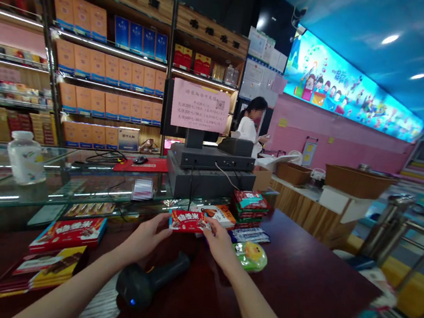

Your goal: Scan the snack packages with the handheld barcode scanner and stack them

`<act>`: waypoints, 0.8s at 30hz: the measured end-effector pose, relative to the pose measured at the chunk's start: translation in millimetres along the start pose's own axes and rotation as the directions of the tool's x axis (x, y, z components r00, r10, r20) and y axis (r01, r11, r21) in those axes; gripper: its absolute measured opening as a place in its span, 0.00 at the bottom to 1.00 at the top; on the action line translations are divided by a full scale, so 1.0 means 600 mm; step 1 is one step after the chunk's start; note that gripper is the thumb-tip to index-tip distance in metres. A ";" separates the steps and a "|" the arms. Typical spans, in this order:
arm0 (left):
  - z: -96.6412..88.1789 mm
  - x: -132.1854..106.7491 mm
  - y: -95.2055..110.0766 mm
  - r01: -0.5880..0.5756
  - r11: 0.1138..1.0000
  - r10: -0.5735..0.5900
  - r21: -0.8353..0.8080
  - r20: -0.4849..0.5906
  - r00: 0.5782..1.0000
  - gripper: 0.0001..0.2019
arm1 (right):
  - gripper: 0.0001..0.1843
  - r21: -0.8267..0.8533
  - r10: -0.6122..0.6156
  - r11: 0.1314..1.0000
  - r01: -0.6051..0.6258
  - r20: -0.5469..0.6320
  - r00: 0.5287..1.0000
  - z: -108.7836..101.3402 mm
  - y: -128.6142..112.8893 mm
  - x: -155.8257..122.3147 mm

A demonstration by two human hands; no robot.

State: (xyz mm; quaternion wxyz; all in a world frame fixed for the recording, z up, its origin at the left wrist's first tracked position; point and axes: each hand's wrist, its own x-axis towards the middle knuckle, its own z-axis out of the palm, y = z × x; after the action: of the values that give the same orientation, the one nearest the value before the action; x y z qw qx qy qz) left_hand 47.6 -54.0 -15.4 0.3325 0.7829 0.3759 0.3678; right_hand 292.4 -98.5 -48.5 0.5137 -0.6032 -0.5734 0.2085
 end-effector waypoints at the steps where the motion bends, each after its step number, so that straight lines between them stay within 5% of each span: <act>1: -0.008 -0.005 -0.007 -0.012 1.000 0.012 -0.005 0.012 1.000 0.23 | 0.19 0.039 -0.009 0.999 0.009 0.004 1.000 0.009 -0.001 -0.001; 8: -0.053 -0.039 -0.049 -0.039 0.999 0.042 0.034 -0.082 0.996 0.22 | 0.19 0.210 -0.062 0.976 0.048 0.057 0.996 0.061 -0.027 -0.012; 24: -0.104 -0.112 -0.061 0.067 0.980 -0.014 0.190 -0.266 0.964 0.22 | 0.18 0.414 -0.073 0.910 0.000 0.162 0.984 0.132 -0.080 -0.022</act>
State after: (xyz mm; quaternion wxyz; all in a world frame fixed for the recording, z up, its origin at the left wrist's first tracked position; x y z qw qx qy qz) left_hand -46.6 -76.4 -34.8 0.2079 0.7482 0.4673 0.4227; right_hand 199.4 -89.1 -42.6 0.5811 -0.4500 -0.5704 0.3667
